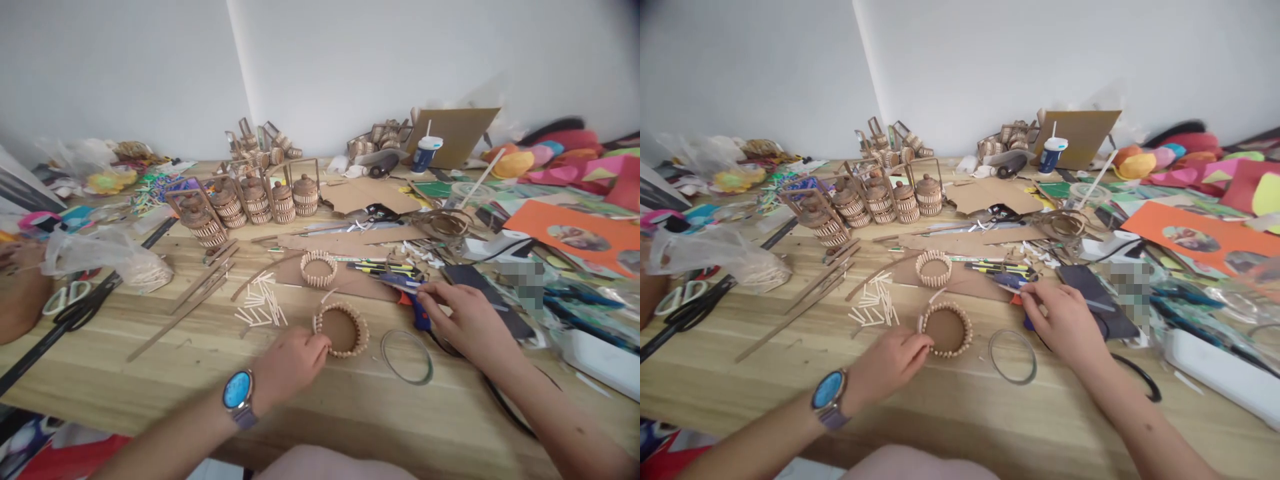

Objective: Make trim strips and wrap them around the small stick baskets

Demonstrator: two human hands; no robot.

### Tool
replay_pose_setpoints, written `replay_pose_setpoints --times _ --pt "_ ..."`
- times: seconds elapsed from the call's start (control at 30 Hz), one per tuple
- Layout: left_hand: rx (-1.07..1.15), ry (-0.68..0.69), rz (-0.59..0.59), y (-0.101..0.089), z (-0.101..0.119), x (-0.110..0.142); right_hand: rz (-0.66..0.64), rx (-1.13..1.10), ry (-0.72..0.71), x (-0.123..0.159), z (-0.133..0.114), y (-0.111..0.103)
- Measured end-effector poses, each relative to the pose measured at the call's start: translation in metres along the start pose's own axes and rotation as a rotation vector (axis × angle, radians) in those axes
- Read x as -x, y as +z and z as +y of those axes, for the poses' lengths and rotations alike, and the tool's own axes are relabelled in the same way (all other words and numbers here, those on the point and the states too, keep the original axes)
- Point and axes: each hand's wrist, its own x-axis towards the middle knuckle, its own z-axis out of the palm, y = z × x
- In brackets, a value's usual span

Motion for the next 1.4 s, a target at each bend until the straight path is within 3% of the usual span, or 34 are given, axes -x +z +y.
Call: replay_pose_setpoints --times 0.07,0.17,0.37,0.6,0.83,1.0,1.13,1.27,1.4 --pt "0.006 -0.031 -0.009 0.018 0.007 0.007 -0.056 -0.008 0.01 0.013 0.005 0.005" --pt "0.061 -0.038 0.028 0.029 0.007 0.009 -0.103 -0.028 0.028 0.028 0.009 0.013" --pt "0.177 0.122 0.113 0.024 -0.01 0.005 -0.1 -0.016 0.005 0.037 0.005 0.019" --pt "0.154 0.126 0.164 0.027 -0.017 0.007 -0.132 -0.007 -0.013 0.036 -0.004 0.025" --pt "0.286 0.219 0.221 0.024 -0.024 0.008 -0.153 0.001 -0.019 0.037 -0.001 0.027" --pt "0.228 0.132 0.293 0.009 -0.04 0.007 -0.155 -0.012 -0.029 0.036 0.006 0.028" --pt "-0.03 0.014 0.199 -0.003 -0.065 -0.011 -0.122 0.023 -0.057 0.033 0.011 0.031" --pt "-0.091 -0.012 0.124 -0.005 -0.09 -0.039 -0.109 0.049 -0.101 0.031 0.014 0.032" --pt "-0.135 -0.013 0.062 0.001 -0.099 -0.061 -0.108 0.063 -0.119 0.031 0.013 0.032"
